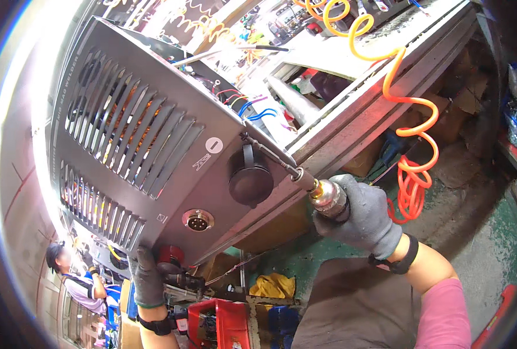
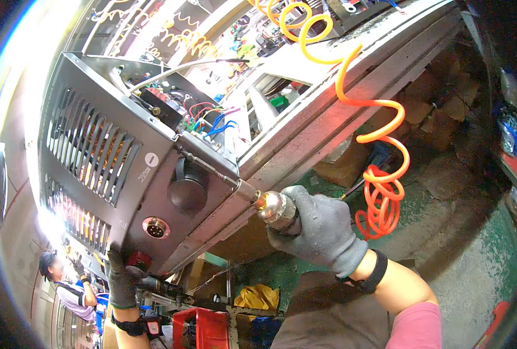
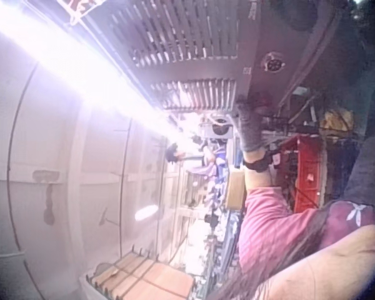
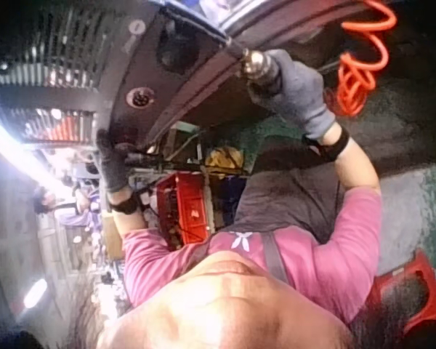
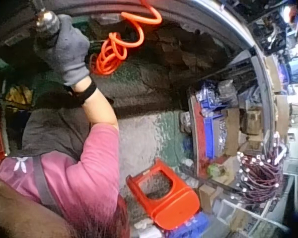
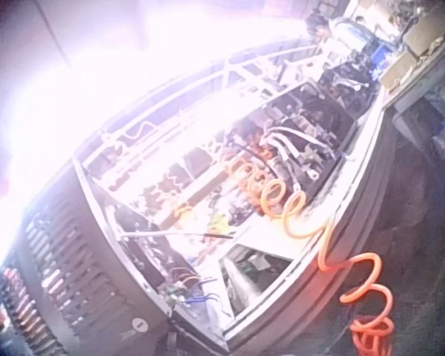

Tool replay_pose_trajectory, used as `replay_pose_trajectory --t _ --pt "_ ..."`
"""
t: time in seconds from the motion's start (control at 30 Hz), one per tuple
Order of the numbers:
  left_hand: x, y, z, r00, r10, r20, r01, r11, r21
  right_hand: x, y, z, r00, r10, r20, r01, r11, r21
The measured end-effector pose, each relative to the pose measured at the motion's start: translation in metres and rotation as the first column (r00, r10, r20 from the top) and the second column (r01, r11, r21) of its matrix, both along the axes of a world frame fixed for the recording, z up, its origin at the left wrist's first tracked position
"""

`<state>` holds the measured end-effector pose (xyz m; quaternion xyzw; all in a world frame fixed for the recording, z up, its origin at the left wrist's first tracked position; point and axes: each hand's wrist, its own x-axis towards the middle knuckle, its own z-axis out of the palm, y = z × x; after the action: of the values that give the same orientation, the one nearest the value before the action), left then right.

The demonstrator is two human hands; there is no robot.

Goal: Assembling internal electrical components and wiring into a DC inverter housing on an assembly line.

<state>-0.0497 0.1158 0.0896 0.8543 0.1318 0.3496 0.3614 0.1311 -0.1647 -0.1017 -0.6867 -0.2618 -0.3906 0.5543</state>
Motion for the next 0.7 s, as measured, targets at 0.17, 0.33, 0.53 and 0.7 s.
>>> replay_pose_trajectory --t 0.17,0.33,0.53,0.7 --pt "0.009 -0.024 0.021 0.897 -0.118 0.427 0.203 0.966 -0.159 0.009 -0.011 0.001 0.982 -0.169 0.081 0.173 0.984 -0.034" --pt "0.034 0.011 0.011 0.828 0.048 0.558 -0.105 0.992 0.071 0.006 -0.004 -0.002 0.999 -0.043 0.033 0.044 0.999 -0.026" --pt "0.036 0.012 0.005 0.832 -0.017 0.555 0.019 1.0 0.002 0.002 0.007 -0.005 1.0 -0.027 0.009 0.026 0.999 0.032" --pt "0.037 0.02 0.005 0.814 -0.062 0.577 0.069 0.998 0.01 0.002 0.014 -0.004 0.999 -0.026 0.026 0.025 0.998 0.051"
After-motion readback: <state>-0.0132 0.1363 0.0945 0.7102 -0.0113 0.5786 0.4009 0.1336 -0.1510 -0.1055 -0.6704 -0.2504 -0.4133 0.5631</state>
